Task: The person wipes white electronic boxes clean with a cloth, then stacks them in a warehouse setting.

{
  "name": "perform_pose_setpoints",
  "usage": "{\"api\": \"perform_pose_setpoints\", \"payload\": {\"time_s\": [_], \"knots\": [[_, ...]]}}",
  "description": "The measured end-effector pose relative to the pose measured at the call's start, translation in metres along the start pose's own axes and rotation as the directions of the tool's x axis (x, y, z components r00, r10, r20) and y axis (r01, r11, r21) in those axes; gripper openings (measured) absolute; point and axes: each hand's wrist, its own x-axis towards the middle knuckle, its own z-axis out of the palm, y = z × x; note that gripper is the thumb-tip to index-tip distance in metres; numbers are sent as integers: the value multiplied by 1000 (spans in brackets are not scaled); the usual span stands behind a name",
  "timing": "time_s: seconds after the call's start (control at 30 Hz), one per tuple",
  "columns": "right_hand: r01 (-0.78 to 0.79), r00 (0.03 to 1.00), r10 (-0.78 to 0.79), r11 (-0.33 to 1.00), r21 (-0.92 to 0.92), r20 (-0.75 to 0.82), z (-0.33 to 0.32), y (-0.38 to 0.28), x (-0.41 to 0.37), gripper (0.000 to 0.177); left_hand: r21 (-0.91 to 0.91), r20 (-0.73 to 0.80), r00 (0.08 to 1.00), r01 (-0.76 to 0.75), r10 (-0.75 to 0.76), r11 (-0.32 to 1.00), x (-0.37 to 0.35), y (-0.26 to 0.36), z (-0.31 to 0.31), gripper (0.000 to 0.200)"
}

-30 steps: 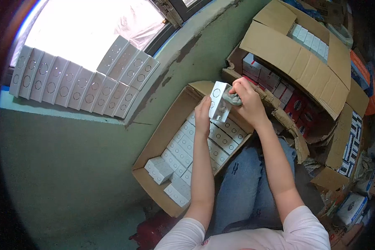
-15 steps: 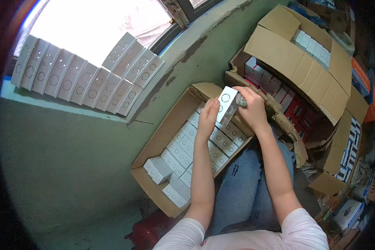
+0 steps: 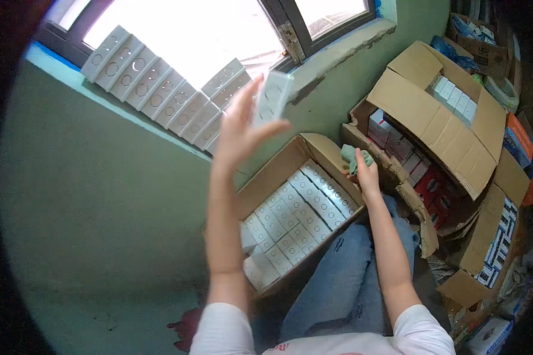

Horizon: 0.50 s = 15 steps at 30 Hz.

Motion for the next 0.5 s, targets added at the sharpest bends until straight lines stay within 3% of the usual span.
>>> {"api": "perform_pose_setpoints", "payload": {"time_s": [0.07, 0.13, 0.17, 0.3, 0.4, 0.47, 0.5], "knots": [[50, 999, -50, 999, -6, 21, -7, 16, 8, 37, 210, 21, 1000, -19, 15, 977, 31, 14, -35, 80], [55, 998, -54, 997, -49, 10, -6, 21, 12, 37, 494, -25, 992, -93, 121, 865, 60, 22, -58, 72], [112, 994, -113, 990, -90, 0, -4, 24, 13, 37, 596, 17, 970, -204, 242, 777, 76, 10, -68, 65], [311, 945, -325, 924, -223, -30, -2, 28, 10, 37, 871, 295, 945, -326, 139, 368, 104, -33, -88, 65], [301, 946, -321, 920, -251, -40, -1, 26, 7, 37, 897, 320, 945, -326, 68, 298, 108, -43, -96, 66], [243, 967, -255, 942, -232, -22, -4, 21, 4, 37, 907, 266, 963, -240, -29, 345, 109, -45, -93, 65], [284, 953, -301, 923, -261, -28, -6, 25, 6, 37, 912, 240, 967, -195, -83, 362, 107, -42, -92, 65]]}}
